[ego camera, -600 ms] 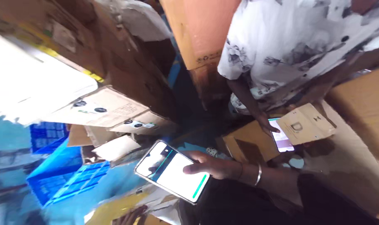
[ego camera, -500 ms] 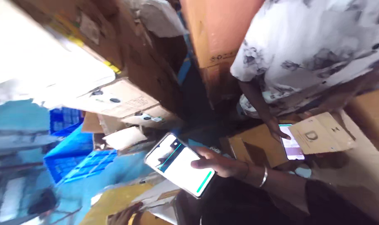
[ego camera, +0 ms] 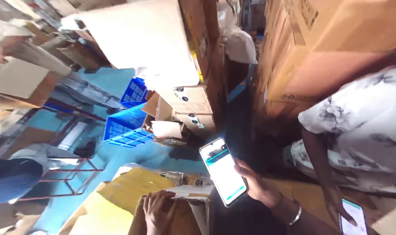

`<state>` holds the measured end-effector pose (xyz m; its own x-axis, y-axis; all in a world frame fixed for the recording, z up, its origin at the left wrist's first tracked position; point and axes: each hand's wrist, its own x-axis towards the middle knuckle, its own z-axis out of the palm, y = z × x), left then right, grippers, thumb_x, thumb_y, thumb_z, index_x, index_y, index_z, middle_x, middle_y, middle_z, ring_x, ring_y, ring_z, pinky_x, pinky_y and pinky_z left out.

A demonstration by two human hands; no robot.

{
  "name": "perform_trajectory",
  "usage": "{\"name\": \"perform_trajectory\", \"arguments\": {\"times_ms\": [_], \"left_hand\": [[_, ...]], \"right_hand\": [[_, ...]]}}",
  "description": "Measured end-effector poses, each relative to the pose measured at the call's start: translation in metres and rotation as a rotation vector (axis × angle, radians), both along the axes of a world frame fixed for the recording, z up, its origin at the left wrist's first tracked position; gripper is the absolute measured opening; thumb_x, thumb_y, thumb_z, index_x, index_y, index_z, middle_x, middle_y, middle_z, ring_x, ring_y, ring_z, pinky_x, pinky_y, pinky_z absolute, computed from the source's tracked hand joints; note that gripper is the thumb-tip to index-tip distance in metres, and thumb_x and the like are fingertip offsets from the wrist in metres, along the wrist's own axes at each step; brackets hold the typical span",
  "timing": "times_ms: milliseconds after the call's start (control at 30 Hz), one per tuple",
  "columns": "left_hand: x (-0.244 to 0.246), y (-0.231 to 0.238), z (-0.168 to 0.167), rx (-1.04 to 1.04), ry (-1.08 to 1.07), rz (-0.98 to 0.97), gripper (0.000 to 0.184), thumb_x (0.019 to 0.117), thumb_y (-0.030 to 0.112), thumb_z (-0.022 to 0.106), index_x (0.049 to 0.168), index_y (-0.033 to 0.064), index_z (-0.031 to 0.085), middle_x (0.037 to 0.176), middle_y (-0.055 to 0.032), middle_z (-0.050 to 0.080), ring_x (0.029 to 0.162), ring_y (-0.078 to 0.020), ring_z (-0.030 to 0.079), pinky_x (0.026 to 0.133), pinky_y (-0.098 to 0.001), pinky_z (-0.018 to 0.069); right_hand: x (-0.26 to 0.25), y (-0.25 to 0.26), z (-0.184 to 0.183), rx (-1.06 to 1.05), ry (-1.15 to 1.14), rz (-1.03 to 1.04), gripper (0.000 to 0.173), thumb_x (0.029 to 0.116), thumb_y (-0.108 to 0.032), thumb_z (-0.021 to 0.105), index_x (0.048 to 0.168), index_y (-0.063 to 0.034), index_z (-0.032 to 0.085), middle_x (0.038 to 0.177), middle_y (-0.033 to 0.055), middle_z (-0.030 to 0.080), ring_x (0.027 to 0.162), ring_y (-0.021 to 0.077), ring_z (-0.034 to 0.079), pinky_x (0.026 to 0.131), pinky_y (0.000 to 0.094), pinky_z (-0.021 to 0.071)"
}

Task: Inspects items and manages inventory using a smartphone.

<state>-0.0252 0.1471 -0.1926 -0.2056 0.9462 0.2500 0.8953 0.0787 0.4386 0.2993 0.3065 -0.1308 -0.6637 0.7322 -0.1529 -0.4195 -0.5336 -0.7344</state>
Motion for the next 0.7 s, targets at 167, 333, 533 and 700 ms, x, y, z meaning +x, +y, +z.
{"name": "perform_trajectory", "arguments": {"times_ms": [167,333,533,700], "left_hand": [[0.001,-0.002,-0.002,0.024,-0.060,0.018,0.026,0.0806,0.033,0.073,0.096,0.0131,0.078,0.104,-0.0040,0.074,0.116,-0.0291,0.063,0.119,-0.0619,0.0207],[0.001,-0.003,-0.006,0.038,-0.059,0.017,0.027,0.0781,0.029,0.076,0.097,0.0110,0.079,0.106,-0.0080,0.074,0.117,-0.0341,0.063,0.118,-0.0645,0.0225],[0.005,-0.004,-0.001,0.034,-0.093,0.030,0.026,0.0778,0.026,0.077,0.097,0.0083,0.078,0.108,-0.0089,0.074,0.120,-0.0360,0.061,0.119,-0.0646,0.0188],[0.004,-0.005,-0.004,0.048,-0.090,0.028,0.026,0.0759,0.026,0.078,0.097,0.0098,0.078,0.108,-0.0080,0.074,0.120,-0.0346,0.061,0.119,-0.0648,0.0187]], "right_hand": [[-0.012,0.010,0.002,-0.015,0.061,0.027,0.071,0.0914,-0.056,0.067,0.143,-0.0104,0.048,0.123,0.0112,0.070,0.110,0.0242,0.070,0.095,0.0427,0.0583],[-0.019,0.007,0.007,-0.023,0.082,0.061,0.067,0.0926,-0.055,0.066,0.141,-0.0112,0.050,0.123,0.0137,0.070,0.110,0.0266,0.070,0.095,0.0442,0.0581],[-0.028,-0.004,0.008,0.002,0.068,0.135,0.067,0.0905,-0.057,0.067,0.139,-0.0124,0.053,0.120,0.0097,0.071,0.107,0.0222,0.071,0.093,0.0413,0.0589],[-0.032,-0.008,0.010,0.040,0.078,0.184,0.062,0.0925,-0.055,0.066,0.138,-0.0146,0.054,0.119,0.0066,0.072,0.106,0.0187,0.071,0.093,0.0386,0.0588]]}}
